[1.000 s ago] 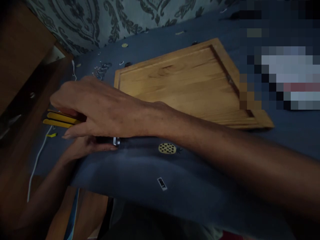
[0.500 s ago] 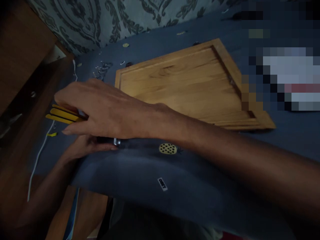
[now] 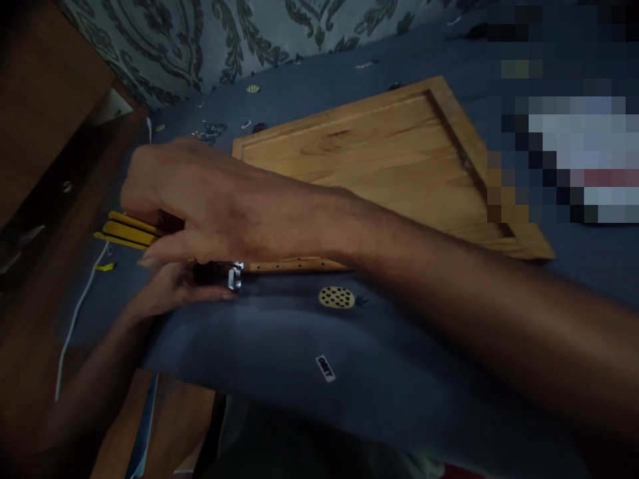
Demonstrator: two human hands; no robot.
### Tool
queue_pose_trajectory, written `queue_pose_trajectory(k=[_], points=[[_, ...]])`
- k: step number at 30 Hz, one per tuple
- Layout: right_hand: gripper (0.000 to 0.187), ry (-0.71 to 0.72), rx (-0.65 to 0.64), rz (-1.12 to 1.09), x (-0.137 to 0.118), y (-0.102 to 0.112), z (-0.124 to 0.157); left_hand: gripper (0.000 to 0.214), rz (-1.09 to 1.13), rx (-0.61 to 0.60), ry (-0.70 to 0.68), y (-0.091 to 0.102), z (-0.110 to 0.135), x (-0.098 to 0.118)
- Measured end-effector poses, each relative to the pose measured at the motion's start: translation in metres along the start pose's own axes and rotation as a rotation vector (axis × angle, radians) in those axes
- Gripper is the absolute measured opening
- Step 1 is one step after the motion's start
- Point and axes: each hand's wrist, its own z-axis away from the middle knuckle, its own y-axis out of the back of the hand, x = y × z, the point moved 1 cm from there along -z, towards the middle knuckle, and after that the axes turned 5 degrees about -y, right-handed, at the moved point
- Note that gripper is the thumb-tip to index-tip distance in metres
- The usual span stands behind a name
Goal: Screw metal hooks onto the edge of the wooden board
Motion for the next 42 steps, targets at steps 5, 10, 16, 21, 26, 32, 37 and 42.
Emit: queue_pose_trajectory(k=[5,10,16,21,26,32,37,42], points=[[0.039,0.067,0.066,0.088,0.001,-0.001,0.0,0.055,-0.044,-0.024,-0.021,0.001,0.0,0.0],[0.041,0.07,0.079,0.103,0.002,-0.001,-0.001,0.054,-0.013,-0.03,0.0,0.0,0.0,0.001],[0.042,0.049,0.082,0.081,0.001,-0.003,0.0,0.052,0.015,-0.03,0.003,0.0,-0.001,0.001],[0.037,0.006,0.106,0.072,-0.006,-0.002,-0.003,0.061,0.033,-0.016,0.023,0.0,-0.002,0.001],[0.035,-0.095,0.253,0.049,-0.019,0.008,-0.003,0.054,-0.08,-0.038,-0.038,0.002,-0.003,0.0],[0.033,-0.03,0.259,0.109,-0.01,0.009,-0.001,0.053,-0.094,-0.053,-0.051,0.003,-0.004,0.001],[0.032,0.046,0.205,0.051,0.001,0.001,0.002,0.053,-0.088,-0.043,-0.024,0.001,-0.003,-0.001],[0.036,0.026,0.202,0.075,0.005,0.0,0.004,0.053,-0.1,-0.029,-0.038,0.002,-0.004,0.002]])
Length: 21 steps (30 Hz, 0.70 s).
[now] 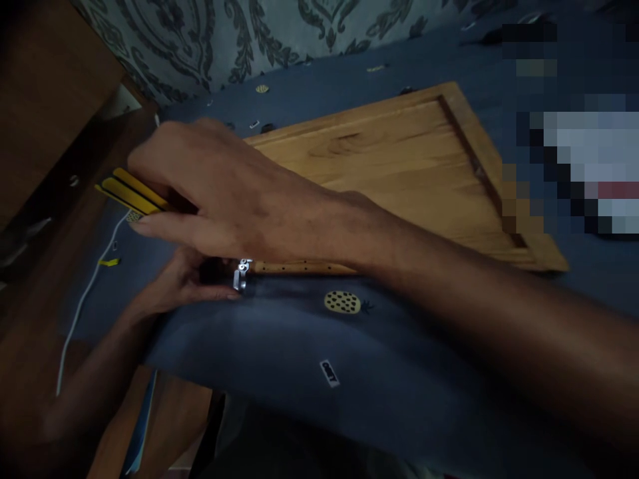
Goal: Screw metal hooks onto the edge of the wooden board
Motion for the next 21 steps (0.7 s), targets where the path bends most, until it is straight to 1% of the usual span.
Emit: queue_pose_trajectory(k=[4,7,12,16,21], points=[[0.04,0.014,0.018,0.035,0.0013,-0.0002,-0.0014,0.052,0.027,-0.005,-0.018,0.001,-0.0005,0.0017],[0.038,0.001,0.005,0.059,0.001,-0.0009,-0.0028,0.054,0.021,-0.004,-0.018,0.0014,-0.0005,0.0015],[0.036,-0.045,-0.045,-0.02,-0.0003,-0.0018,-0.0045,0.052,0.024,-0.01,-0.021,0.001,-0.0003,0.0022],[0.034,-0.069,-0.059,-0.023,0.0005,-0.0031,-0.0051,0.053,0.026,-0.015,-0.025,0.0004,0.0003,0.0013],[0.036,-0.024,-0.054,-0.002,0.0059,-0.0055,-0.0051,0.055,0.021,-0.017,-0.033,0.0,0.0008,-0.0016]])
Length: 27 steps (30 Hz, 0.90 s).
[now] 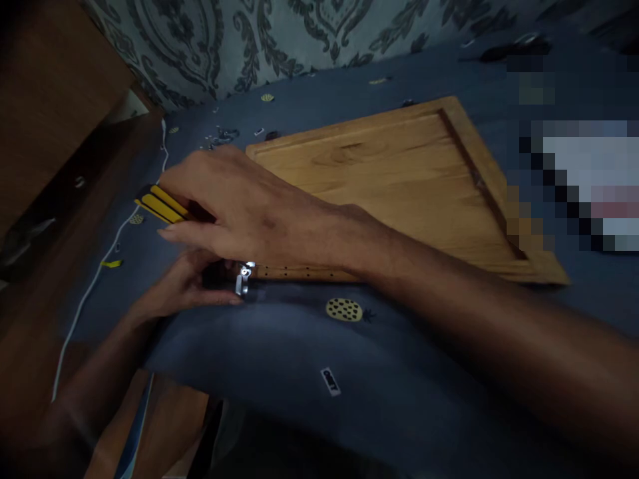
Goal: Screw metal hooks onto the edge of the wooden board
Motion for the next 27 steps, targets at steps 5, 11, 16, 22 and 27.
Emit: queue_pose_trajectory(k=[5,11,16,22,27], points=[[0.04,-0.007,-0.05,0.032,0.0003,0.0018,-0.002,0.051,0.0,-0.001,-0.003,0.0004,0.0,0.0003],[0.042,-0.005,-0.063,-0.064,-0.0017,0.0,-0.0022,0.052,0.013,0.022,0.014,-0.0016,0.0021,0.0],[0.037,-0.006,-0.067,-0.119,0.0026,-0.0002,-0.0003,0.053,0.016,0.03,-0.029,-0.0021,0.002,-0.0021],[0.017,-0.001,-0.239,-0.258,0.0061,0.0073,-0.0001,0.053,-0.025,0.021,-0.087,0.0003,0.0023,-0.0025],[0.027,-0.048,-0.211,-0.247,0.006,0.0071,-0.0025,0.054,-0.024,0.043,-0.089,-0.0015,0.0039,-0.0025]])
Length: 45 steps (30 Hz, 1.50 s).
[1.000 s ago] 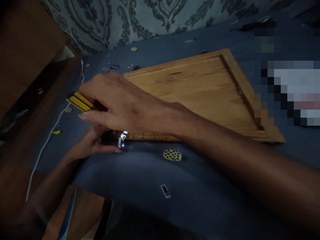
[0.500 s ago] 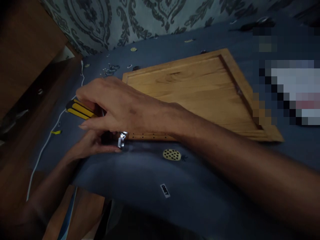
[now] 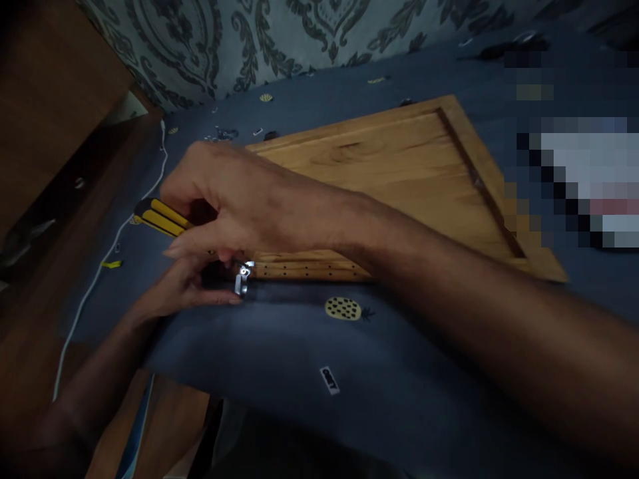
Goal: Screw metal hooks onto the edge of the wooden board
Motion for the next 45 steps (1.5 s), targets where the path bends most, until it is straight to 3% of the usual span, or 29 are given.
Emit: queue_pose_trajectory(k=[4,8,12,16,20,25,39,45], points=[[0.045,0.004,0.101,0.096,-0.0016,-0.0023,-0.0016,0.05,-0.024,-0.007,0.03,-0.001,-0.0002,-0.0003],[0.048,-0.006,0.1,0.113,-0.0034,-0.0043,-0.0012,0.055,-0.011,0.002,0.017,-0.0008,-0.0014,-0.0006],[0.032,-0.033,0.08,0.009,-0.002,-0.0041,0.0,0.056,0.0,-0.011,0.004,0.0007,-0.0028,0.0016],[0.01,-0.054,-0.033,-0.097,-0.0002,-0.0001,0.0014,0.058,0.0,-0.024,0.019,0.0021,-0.0035,0.0032],[0.022,-0.021,-0.065,-0.046,-0.0003,0.004,0.0025,0.057,0.01,-0.024,0.022,0.0018,-0.0029,0.0022],[0.036,0.042,0.063,0.094,0.0008,0.0019,0.0002,0.051,0.026,-0.006,0.024,0.0004,-0.0015,0.0022],[0.045,0.044,0.054,0.158,-0.0029,-0.0016,-0.0006,0.052,-0.032,-0.01,0.049,-0.0002,-0.0005,-0.0008],[0.045,0.048,0.116,0.253,-0.0083,-0.005,-0.0017,0.054,-0.017,-0.006,0.063,0.0006,-0.0015,0.0009]])
